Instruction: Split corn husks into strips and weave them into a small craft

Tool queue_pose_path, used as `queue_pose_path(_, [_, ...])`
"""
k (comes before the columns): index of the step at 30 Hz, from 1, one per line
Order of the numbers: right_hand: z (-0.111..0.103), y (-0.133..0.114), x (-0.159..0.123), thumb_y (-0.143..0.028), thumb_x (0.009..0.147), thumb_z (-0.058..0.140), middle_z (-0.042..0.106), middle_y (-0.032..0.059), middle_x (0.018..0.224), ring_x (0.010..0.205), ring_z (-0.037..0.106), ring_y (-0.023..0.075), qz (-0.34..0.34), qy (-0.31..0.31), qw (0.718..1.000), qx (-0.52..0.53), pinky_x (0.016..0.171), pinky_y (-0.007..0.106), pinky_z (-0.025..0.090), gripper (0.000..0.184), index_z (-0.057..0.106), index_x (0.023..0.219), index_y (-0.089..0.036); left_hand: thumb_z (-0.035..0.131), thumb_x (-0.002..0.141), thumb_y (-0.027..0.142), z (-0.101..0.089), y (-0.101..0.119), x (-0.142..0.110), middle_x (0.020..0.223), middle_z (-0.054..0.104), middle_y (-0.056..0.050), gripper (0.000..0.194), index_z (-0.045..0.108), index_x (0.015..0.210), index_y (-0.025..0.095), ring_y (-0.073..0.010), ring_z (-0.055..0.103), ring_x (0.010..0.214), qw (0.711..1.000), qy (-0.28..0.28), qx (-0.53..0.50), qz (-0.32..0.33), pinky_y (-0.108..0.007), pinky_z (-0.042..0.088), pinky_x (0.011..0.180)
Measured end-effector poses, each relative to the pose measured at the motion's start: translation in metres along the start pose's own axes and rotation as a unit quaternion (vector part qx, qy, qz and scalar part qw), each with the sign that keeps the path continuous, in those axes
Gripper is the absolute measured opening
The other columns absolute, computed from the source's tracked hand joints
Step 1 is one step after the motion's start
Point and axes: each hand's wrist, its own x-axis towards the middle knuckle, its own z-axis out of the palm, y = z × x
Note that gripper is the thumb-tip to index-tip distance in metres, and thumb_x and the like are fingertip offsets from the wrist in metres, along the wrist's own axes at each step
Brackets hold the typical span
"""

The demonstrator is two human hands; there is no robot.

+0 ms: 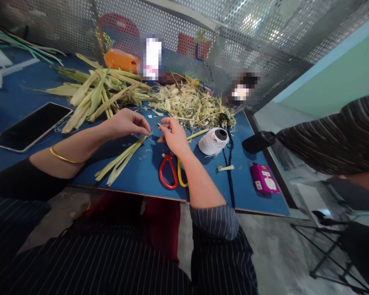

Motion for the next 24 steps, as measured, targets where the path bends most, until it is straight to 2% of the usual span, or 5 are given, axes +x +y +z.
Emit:
queue_pose_path(3, [0.007, 0.005, 0.003, -0.015, 0.083, 0.043, 0.066, 0.0036, 0.108, 0.052, 0.063, 0.0066, 0.005, -0.025, 0.999, 0.029, 0.051, 0.022, 0.048, 0.024, 0.05, 0.105, -0.022, 0.075, 0.059, 0.022, -0.001, -0.002, 0.001, 0.057, 0.065, -0.003, 0.015, 0.074, 0.07, 0.012, -0.0107, 0.056, 0.053, 1.0, -0.011, -0.005, 0.011, -0.022, 0.045, 0.053])
queue_pose_path(10, [0.015, 0.005, 0.001, -0.013, 0.081, 0.046, 0.07, 0.0028, 0.099, 0.055, 0.065, 0.0082, -0.024, -0.125, 0.992, -0.008, 0.053, 0.021, 0.048, 0.026, 0.053, 0.105, -0.019, 0.075, 0.059, 0.024, -0.005, -0.012, 0.006, 0.064, 0.07, -0.005, 0.02, 0.076, 0.075, 0.012, -0.0158, 0.064, 0.062, 0.999, -0.036, 0.012, 0.036, -0.026, 0.05, 0.06])
queue_pose_path(14, [0.015, 0.008, 0.002, -0.015, 0.081, 0.05, 0.07, 0.0018, 0.09, 0.055, 0.064, 0.0086, -0.047, -0.136, 0.989, -0.026, 0.055, 0.022, 0.048, 0.022, 0.055, 0.102, -0.018, 0.073, 0.061, 0.022, -0.008, -0.014, 0.006, 0.068, 0.072, -0.005, 0.018, 0.076, 0.076, 0.013, -0.018, 0.067, 0.069, 0.997, -0.057, 0.031, 0.053, -0.027, 0.052, 0.066])
queue_pose_path(18, [0.015, 0.01, 0.003, -0.016, 0.082, 0.05, 0.068, 0.0017, 0.087, 0.055, 0.063, 0.0085, -0.052, -0.136, 0.989, -0.027, 0.056, 0.023, 0.048, 0.02, 0.055, 0.1, -0.018, 0.071, 0.062, 0.021, -0.007, -0.012, 0.005, 0.068, 0.072, -0.003, 0.014, 0.076, 0.073, 0.015, -0.0177, 0.067, 0.071, 0.994, -0.047, 0.069, 0.071, -0.025, 0.052, 0.067])
queue_pose_path(24, [0.016, 0.01, 0.003, -0.021, 0.079, 0.059, 0.069, -0.0001, 0.084, 0.056, 0.062, 0.0091, -0.062, -0.124, 0.99, -0.041, 0.059, 0.024, 0.05, 0.02, 0.057, 0.098, -0.019, 0.075, 0.059, 0.02, -0.003, -0.01, 0.005, 0.065, 0.07, -0.005, 0.016, 0.076, 0.073, 0.013, -0.0141, 0.063, 0.06, 0.998, -0.065, -0.004, 0.018, -0.024, 0.049, 0.058])
